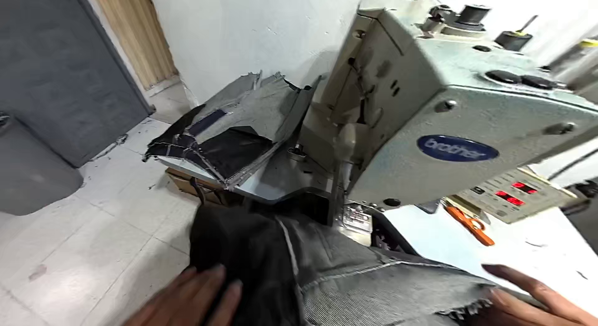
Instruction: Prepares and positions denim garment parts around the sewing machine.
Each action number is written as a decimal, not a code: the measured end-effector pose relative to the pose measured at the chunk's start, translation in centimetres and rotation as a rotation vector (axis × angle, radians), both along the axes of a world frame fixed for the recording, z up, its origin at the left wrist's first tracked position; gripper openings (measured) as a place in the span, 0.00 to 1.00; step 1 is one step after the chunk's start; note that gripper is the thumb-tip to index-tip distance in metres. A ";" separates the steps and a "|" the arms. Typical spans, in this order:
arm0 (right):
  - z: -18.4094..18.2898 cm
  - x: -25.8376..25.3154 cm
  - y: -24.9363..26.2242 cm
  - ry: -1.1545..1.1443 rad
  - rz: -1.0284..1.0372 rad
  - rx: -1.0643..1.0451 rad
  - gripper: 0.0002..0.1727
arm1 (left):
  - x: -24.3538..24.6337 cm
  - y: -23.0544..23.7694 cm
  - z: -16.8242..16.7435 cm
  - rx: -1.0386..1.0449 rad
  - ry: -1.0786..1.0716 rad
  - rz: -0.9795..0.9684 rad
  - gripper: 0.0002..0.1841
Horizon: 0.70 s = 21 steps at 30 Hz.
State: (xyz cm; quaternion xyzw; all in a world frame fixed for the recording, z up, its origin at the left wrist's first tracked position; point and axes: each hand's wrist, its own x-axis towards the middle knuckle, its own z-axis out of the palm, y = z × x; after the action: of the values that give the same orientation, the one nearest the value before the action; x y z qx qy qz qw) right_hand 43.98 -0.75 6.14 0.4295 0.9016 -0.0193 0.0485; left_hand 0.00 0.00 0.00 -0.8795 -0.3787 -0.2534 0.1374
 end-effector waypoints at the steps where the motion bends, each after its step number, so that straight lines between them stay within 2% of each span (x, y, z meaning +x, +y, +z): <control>1: 0.6 1.0 -0.7 0.010 -0.024 -0.084 0.11 | 1.6 -0.1 -0.2 -0.017 -0.039 -0.063 0.14; 3: 0.0 1.7 -2.1 0.156 -0.015 -0.214 0.29 | 3.5 0.4 -0.4 -0.103 -0.050 -0.149 0.15; 4: -0.9 1.2 -2.6 0.284 -0.032 -0.214 0.33 | 3.9 0.9 -0.5 -0.156 -0.033 -0.173 0.15; 6: -3.4 -0.7 -2.9 0.476 -0.143 -0.033 0.25 | 4.1 2.1 -0.8 -0.233 0.018 -0.185 0.13; 8: -6.2 -2.2 -1.9 0.489 -0.292 0.100 0.24 | 4.3 3.3 -1.0 -0.278 0.085 -0.165 0.13; 10: -9.6 -1.9 -0.5 0.544 -0.324 0.019 0.25 | 5.6 4.3 -2.2 -0.256 0.085 -0.175 0.14; 13: -14.0 -0.6 1.3 0.696 -0.159 -0.219 0.25 | 9.8 5.9 -5.6 -0.157 0.102 -0.261 0.15; 14: -14.2 -0.6 1.4 0.721 -0.127 -0.318 0.28 | 11.4 6.4 -6.7 -0.162 0.094 -0.316 0.14; 16: -13.1 -0.9 1.2 0.746 -0.132 -0.542 0.37 | 13.9 7.2 -8.4 -0.259 0.042 -0.429 0.06; 18: -12.1 -0.7 1.3 0.767 -0.178 -0.681 0.45 | 14.8 8.0 -8.3 -0.405 -0.077 -0.482 0.05; 19: -11.9 -0.4 1.5 0.754 -0.188 -0.662 0.45 | 14.8 8.2 -7.4 -0.465 -0.175 -0.459 0.06; 21: -11.6 -0.4 1.8 0.700 -0.178 -0.476 0.38 | 14.2 7.9 -4.0 -0.500 -0.351 -0.351 0.09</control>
State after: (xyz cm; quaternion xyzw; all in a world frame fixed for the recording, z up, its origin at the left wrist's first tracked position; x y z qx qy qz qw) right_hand 43.55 1.09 -5.41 0.4499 0.7935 -0.3754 -0.1642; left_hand 14.18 7.94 -4.04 -0.8805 -0.2901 -0.3199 -0.1953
